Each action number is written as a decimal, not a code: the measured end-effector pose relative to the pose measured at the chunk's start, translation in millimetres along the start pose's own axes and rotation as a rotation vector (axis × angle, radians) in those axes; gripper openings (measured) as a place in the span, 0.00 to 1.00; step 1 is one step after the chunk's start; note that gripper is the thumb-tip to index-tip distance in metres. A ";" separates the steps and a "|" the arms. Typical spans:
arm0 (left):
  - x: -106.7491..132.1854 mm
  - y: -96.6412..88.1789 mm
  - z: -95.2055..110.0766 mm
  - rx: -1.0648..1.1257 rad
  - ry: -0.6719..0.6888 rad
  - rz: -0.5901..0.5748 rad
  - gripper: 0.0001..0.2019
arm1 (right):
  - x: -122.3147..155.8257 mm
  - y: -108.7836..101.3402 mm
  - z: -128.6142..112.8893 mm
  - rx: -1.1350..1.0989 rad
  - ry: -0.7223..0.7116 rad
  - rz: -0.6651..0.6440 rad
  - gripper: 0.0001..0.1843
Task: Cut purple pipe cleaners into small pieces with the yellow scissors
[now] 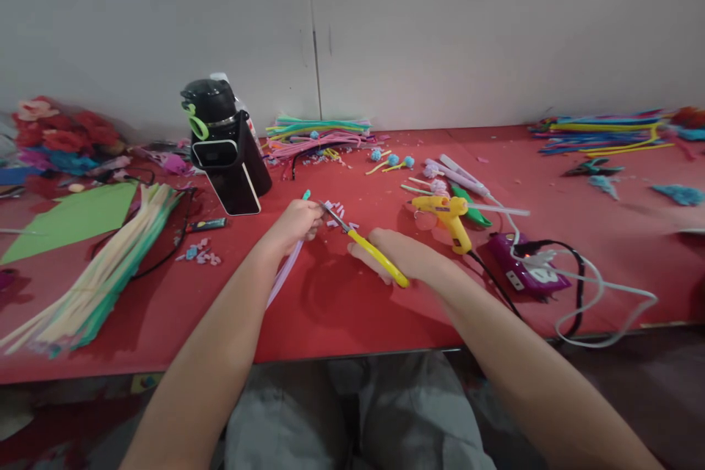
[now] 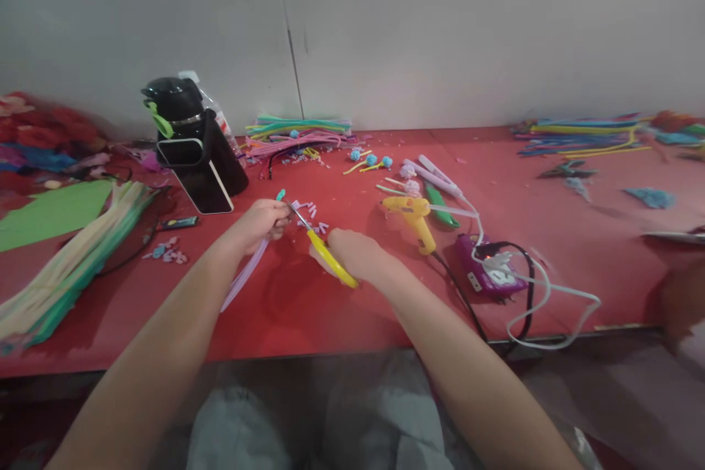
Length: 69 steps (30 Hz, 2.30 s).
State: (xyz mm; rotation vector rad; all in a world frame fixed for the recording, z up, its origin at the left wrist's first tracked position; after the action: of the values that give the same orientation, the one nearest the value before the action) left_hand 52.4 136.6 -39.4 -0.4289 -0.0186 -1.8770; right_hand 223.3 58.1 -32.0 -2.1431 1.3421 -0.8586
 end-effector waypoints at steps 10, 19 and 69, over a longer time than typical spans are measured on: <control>-6.6 -4.8 -6.4 0.064 -0.045 -0.057 0.15 | -5.5 8.8 5.2 -0.020 0.076 -0.022 0.25; -8.2 -9.2 -9.1 0.090 -0.058 -0.093 0.13 | -1.9 9.8 -7.6 -0.004 0.171 0.046 0.27; 3.9 -11.6 -9.3 -0.145 0.000 -0.128 0.14 | -175.3 -126.6 12.4 0.810 0.244 0.349 0.25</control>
State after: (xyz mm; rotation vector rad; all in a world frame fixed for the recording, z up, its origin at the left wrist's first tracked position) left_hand 38.0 135.0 -44.7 -0.5379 0.0920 -2.0113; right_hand 253.0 270.4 -1.3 -1.1794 1.1443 -1.2629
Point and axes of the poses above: each hand's wrist, its own x-axis away from the middle knuckle, its own y-axis out of the palm, z = x × y, the point moved 3 cm from there along -x, towards the middle knuckle, and after that the axes turned 6 degrees about -x, right-handed, at the moved point
